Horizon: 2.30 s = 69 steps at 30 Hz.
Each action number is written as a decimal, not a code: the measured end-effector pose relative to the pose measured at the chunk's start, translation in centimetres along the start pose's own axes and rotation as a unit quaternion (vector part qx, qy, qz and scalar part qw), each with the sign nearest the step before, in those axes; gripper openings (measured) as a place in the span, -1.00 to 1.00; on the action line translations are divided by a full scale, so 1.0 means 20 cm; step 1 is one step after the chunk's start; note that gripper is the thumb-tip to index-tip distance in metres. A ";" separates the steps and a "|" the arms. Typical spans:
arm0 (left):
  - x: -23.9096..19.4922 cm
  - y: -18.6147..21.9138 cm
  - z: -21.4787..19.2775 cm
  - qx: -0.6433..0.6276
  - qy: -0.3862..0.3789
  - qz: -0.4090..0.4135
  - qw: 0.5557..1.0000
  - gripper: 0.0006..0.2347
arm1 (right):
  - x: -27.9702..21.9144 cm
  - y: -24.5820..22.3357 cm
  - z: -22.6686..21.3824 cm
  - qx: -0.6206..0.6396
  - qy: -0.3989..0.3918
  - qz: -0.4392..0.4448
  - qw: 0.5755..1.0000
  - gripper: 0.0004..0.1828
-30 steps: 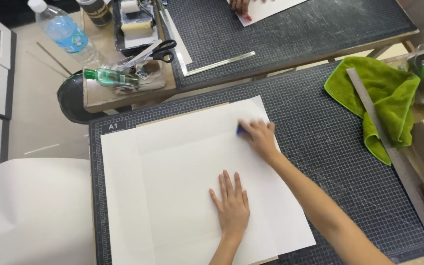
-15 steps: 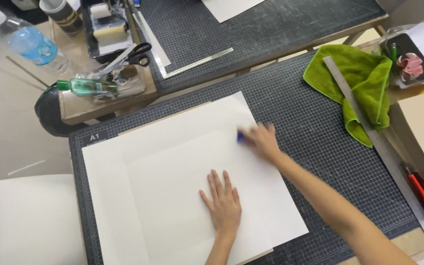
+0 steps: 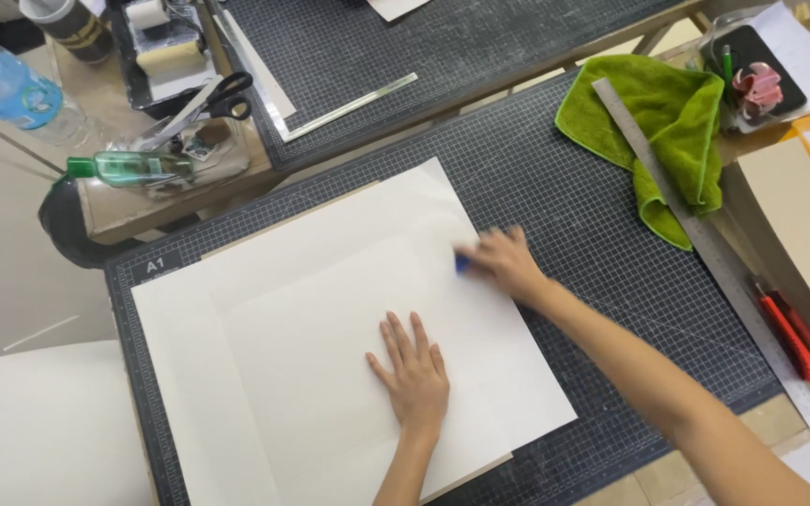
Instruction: The person uses a white roller to smooth a sheet of white paper over a brown cardboard box on a cutting mat. They then use a blue plastic scraper to press the paper edges and corners flat. The person flips the box and continues smoothing the paper on the other side. A coworker is visible working at an adjacent table.
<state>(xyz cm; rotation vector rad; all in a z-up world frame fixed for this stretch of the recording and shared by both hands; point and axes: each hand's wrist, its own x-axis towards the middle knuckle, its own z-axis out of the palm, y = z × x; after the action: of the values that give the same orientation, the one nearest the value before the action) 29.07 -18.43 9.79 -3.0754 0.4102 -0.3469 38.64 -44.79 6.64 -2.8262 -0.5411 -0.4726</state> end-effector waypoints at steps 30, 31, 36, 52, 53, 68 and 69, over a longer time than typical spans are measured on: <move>-0.01 0.02 0.03 0.021 0.025 -0.015 0.999 -0.48 | 0.45 -0.56 0.20 -0.124 0.106 0.210 0.964 -0.39; 0.00 0.02 0.04 0.022 0.025 -0.015 0.999 -0.48 | 0.45 -0.44 0.20 -0.123 0.107 0.210 0.964 -0.39; 0.00 0.01 0.02 0.041 0.008 -0.008 0.999 -0.44 | 0.42 -0.02 0.22 -0.172 0.075 0.316 0.930 -0.40; 0.00 0.01 -0.01 -0.036 -0.011 -0.011 0.999 -0.49 | -0.20 -0.28 -0.13 -0.024 -0.024 0.402 0.915 -0.40; 0.00 0.01 -0.02 -0.036 -0.009 -0.010 0.999 -0.49 | -0.27 -0.31 -0.17 -0.017 -0.034 0.396 0.917 -0.39; 0.00 0.00 -0.04 -0.073 -0.050 -0.003 0.996 -0.50 | -0.75 -0.44 -0.43 0.062 -0.088 0.210 0.972 -0.47; 0.00 0.01 -0.03 -0.024 0.003 -0.010 1.000 -0.47 | -0.67 -0.40 -0.37 0.050 -0.015 0.067 0.996 -0.48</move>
<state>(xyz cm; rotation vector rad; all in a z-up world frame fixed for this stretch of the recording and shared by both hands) 28.83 -18.62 10.27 -3.1271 0.3946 -0.3507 21.75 -43.90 10.02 -2.7547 -0.3670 -0.3678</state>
